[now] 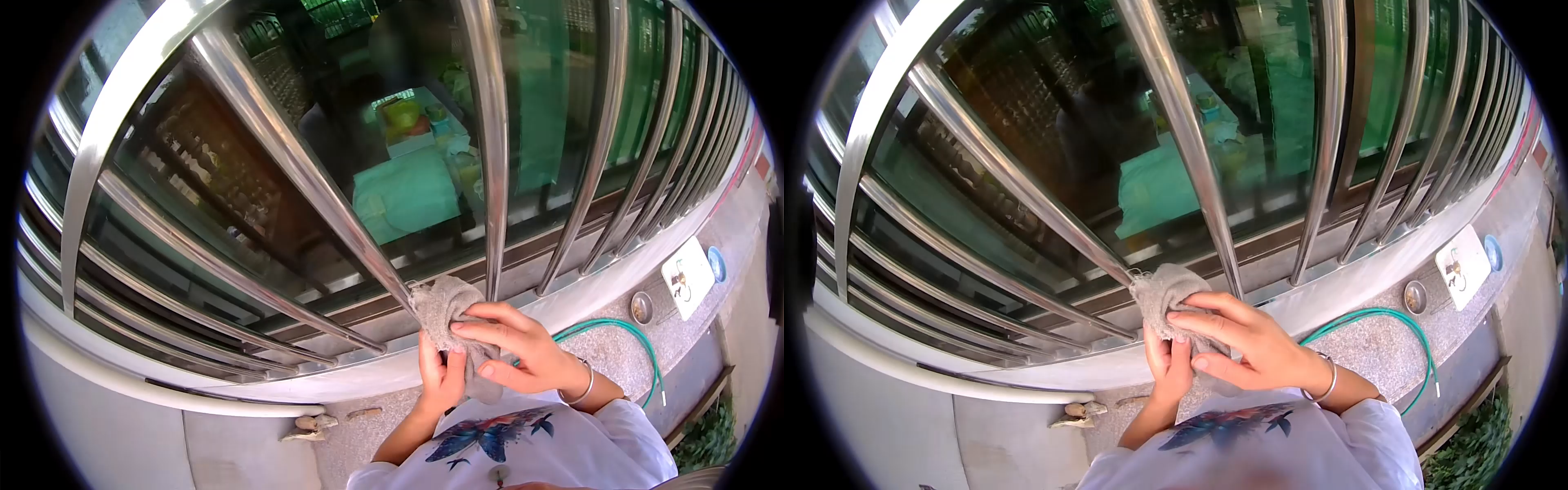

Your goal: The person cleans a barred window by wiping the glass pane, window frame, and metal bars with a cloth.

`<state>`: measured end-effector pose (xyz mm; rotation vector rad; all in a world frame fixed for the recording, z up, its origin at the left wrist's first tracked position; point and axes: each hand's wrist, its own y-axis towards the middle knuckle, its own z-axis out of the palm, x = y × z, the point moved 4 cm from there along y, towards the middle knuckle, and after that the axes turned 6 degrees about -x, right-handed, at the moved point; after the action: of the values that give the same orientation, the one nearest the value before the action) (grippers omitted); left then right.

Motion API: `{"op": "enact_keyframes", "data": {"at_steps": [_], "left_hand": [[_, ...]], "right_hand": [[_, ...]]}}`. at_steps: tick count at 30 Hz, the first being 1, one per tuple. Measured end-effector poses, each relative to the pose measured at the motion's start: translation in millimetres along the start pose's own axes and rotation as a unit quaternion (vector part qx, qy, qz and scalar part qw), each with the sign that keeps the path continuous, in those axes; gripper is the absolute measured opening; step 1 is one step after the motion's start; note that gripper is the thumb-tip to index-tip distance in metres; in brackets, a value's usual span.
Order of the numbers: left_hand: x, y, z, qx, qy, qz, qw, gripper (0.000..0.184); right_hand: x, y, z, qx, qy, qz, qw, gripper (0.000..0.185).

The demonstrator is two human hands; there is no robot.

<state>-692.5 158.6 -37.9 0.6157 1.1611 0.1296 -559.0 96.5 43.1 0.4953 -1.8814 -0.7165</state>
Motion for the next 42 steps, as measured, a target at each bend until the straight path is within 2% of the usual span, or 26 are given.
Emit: {"op": "enact_keyframes", "data": {"at_steps": [1,2,4,5,7,8,9,11,13,14,15,17,18,20,22,24,25,26,29,31,32,34,35,37,39,42], "left_hand": [[1.7,2.1,-12.7,-0.019,-0.023,-0.100,0.995,0.044],[-4.8,5.6,-23.1,-0.036,-0.015,-0.091,0.995,0.044],[-23.0,13.0,-50.4,-0.191,-0.021,-0.024,0.981,0.042],[-30.7,15.4,-62.6,-0.263,-0.025,0.009,0.964,0.041],[-45.1,29.8,-73.8,-0.315,0.086,0.095,0.941,0.042],[-50.4,40.0,-76.1,-0.301,0.160,0.148,0.928,0.042],[-44.9,53.8,-81.5,-0.304,0.163,0.152,0.926,0.042],[-42.5,85.0,-79.2,-0.273,0.334,0.280,0.858,0.043],[-49.2,118.0,-58.0,-0.220,0.467,0.393,0.761,0.045],[-46.2,138.0,-48.8,-0.160,0.489,0.422,0.746,0.049],[-43.3,155.0,-37.8,-0.101,0.509,0.448,0.728,0.054],[-34.0,179.6,-5.5,0.027,0.602,0.392,0.695,0.049],[-33.5,185.7,6.8,0.023,0.604,0.393,0.692,0.049],[-34.0,199.0,30.4,0.100,0.551,0.393,0.729,0.053],[-57.6,228.1,52.1,0.073,0.514,0.508,0.687,0.054],[-100.2,249.2,62.8,-0.026,0.578,0.493,0.650,0.053],[-123.3,257.7,57.4,-0.128,0.570,0.518,0.624,0.051],[-142.4,267.0,42.4,-0.208,0.534,0.510,0.641,0.048],[-155.6,289.1,-24.1,-0.363,0.525,0.510,0.576,0.057],[-139.9,289.9,-28.0,-0.378,0.534,0.483,0.582,0.059],[-128.1,284.6,-16.6,-0.323,0.499,0.474,0.650,0.055],[-100.6,249.5,27.9,-0.180,0.544,0.472,0.670,0.051],[-88.8,230.9,51.0,-0.093,0.621,0.476,0.616,0.051],[-62.8,221.7,58.3,0.045,0.592,0.501,0.629,0.052],[-84.9,233.4,48.2,0.005,0.566,0.483,0.668,0.049],[-145.8,268.6,5.6,-0.210,0.451,0.498,0.710,0.048]], "right_hand": [[-8.5,1.4,-6.4,-0.007,-0.004,0.019,1.000,0.032],[-7.0,7.3,-16.6,-0.083,-0.089,-0.016,0.992,0.020],[-19.6,7.5,-29.7,-0.229,-0.060,0.029,0.971,0.017],[-28.4,11.4,-35.7,-0.264,-0.081,0.011,0.961,0.016],[-44.1,24.8,-37.2,-0.326,-0.046,-0.022,0.944,0.016],[-52.5,31.8,-34.2,-0.304,-0.031,-0.026,0.952,0.017],[-61.4,38.2,-31.2,-0.283,-0.018,-0.031,0.958,0.019],[-79.2,52.2,-17.5,-0.243,0.013,-0.065,0.968,0.022],[-91.5,59.6,4.5,-0.260,0.118,-0.025,0.958,0.021],[-95.2,56.2,7.0,-0.261,0.173,0.040,0.949,0.020],[-101.1,53.0,5.9,-0.281,0.102,0.032,0.954,0.017],[-104.8,49.1,5.3,-0.284,0.080,0.047,0.954,0.016],[-105.1,47.7,5.1,-0.281,0.082,0.044,0.955,0.016],[-107.7,47.1,5.9,-0.286,0.097,0.057,0.952,0.015],[-111.0,45.1,4.5,-0.277,0.119,0.058,0.952,0.015],[-110.9,44.5,5.3,-0.266,0.149,0.062,0.950,0.015],[-110.4,44.9,4.9,-0.265,0.150,0.066,0.950,0.015],[-109.3,44.9,5.7,-0.268,0.159,0.068,0.948,0.015],[-106.8,46.0,7.4,-0.275,0.155,0.075,0.946,0.014],[-105.1,46.9,6.1,-0.277,0.143,0.073,0.947,0.014],[-104.2,48.2,5.7,-0.270,0.132,0.065,0.951,0.014],[-102.0,48.7,5.1,-0.259,0.124,0.056,0.956,0.013],[-102.0,48.8,5.5,-0.258,0.142,0.069,0.953,0.013],[-102.0,47.6,6.5,-0.255,0.161,0.078,0.950,0.013],[-104.4,49.1,5.2,-0.242,0.181,0.069,0.951,0.013],[-104.3,51.2,5.1,-0.242,0.177,0.063,0.952,0.013]]}}
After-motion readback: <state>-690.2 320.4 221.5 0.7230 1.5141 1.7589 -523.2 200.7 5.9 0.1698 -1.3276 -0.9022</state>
